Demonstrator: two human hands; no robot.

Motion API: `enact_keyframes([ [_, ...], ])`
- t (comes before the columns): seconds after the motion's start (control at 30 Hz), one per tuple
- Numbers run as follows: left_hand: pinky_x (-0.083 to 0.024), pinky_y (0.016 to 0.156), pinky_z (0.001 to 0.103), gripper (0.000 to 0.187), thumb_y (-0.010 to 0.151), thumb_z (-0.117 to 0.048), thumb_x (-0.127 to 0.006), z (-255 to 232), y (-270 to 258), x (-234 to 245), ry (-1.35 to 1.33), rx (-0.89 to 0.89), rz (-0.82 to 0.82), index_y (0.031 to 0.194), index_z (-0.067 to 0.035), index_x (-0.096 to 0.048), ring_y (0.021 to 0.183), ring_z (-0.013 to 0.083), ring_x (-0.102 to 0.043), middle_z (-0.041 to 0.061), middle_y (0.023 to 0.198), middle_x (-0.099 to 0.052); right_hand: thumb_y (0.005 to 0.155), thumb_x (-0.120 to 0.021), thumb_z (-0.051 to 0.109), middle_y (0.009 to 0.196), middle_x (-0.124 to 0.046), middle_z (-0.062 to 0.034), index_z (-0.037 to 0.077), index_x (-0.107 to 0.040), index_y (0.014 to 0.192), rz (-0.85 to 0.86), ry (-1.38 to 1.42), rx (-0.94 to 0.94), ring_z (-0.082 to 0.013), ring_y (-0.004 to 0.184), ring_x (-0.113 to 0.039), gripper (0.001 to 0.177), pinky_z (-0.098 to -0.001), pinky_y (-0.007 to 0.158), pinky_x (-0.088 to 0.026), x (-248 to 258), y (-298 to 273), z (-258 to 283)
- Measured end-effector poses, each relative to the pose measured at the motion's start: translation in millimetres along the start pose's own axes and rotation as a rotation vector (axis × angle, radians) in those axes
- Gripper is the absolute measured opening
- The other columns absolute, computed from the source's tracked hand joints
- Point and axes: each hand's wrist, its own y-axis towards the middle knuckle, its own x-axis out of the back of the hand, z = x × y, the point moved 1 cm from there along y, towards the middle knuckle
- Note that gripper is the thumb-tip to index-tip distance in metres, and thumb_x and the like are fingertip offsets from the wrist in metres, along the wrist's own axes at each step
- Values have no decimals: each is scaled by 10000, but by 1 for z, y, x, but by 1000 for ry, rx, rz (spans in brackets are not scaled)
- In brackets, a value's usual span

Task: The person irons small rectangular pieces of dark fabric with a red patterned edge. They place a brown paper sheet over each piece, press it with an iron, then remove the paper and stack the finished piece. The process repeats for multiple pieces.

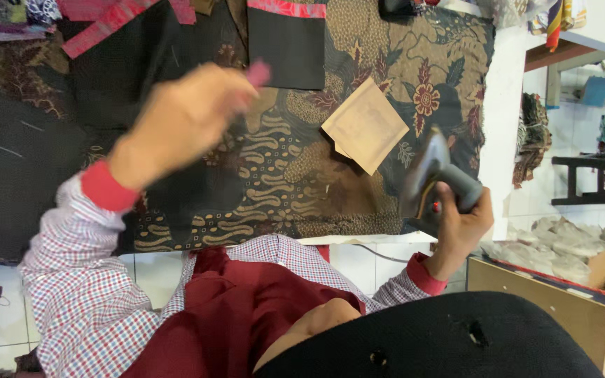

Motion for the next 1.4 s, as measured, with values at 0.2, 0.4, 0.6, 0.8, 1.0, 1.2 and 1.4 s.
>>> enact_keyframes([
  [0.2, -545, 770, 326, 285, 953, 16, -616, -55, -4, -20, -499, 35, 242, 1206, -81, -703, 903, 238, -692, 111, 1088, -650, 899, -894, 162, 774, -612, -18, -3, -577, 920, 155, -79, -29, -62, 723, -523, 357, -261, 617, -451, -12, -5, 45],
  [0.4, -551, 774, 351, 225, 941, -110, -711, 4, -29, -53, -337, 197, 227, 1159, -55, -702, 903, 255, -702, 98, 1094, -668, 844, -884, 345, 719, -660, -132, 19, -616, 902, 313, -367, 112, -229, 598, -615, 426, -366, 543, -475, -33, -13, 73],
  [0.6, -555, 761, 392, 243, 912, -164, -740, 58, -60, -97, -118, 307, 257, 1132, -65, -716, 884, 296, -695, 95, 1084, -657, 873, -779, 463, 730, -689, -167, 68, -600, 939, 586, -575, 335, -376, 637, -677, 439, -464, 528, -487, -86, -28, 80],
  [0.8, -559, 775, 385, 239, 901, -153, -754, 70, -69, -102, -168, 266, 202, 1120, -66, -715, 904, 292, -697, 87, 1073, -658, 916, -735, 422, 770, -701, -157, 52, -551, 946, 651, -547, 451, -375, 643, -685, 414, -484, 503, -481, -141, -51, 77],
  [1.0, -553, 773, 385, 241, 903, -154, -763, 73, -67, -99, -193, 286, 191, 1125, -66, -729, 891, 295, -693, 94, 1044, -659, 932, -711, 431, 756, -705, -169, 57, -560, 985, 738, -599, 378, -390, 661, -685, 407, -506, 528, -484, -137, -52, 67],
  [1.2, -548, 799, 389, 279, 910, -162, -746, 68, -64, -95, -223, 299, 203, 1173, -76, -713, 918, 315, -692, 115, 1061, -662, 856, -751, 503, 752, -715, -192, 80, -684, 1081, 899, -591, 209, -376, 685, -705, 483, -495, 592, -525, -81, -18, 67],
  [1.4, -520, 889, 432, 553, 899, -130, -694, 65, -61, -88, -344, 404, 259, 1418, -43, -522, 1037, 378, -688, 205, 1199, -677, 1042, -720, 247, 946, -681, -7, 71, -730, 1190, 277, 141, -154, -54, 687, -508, 230, -253, 591, -392, -7, 32, 11],
])
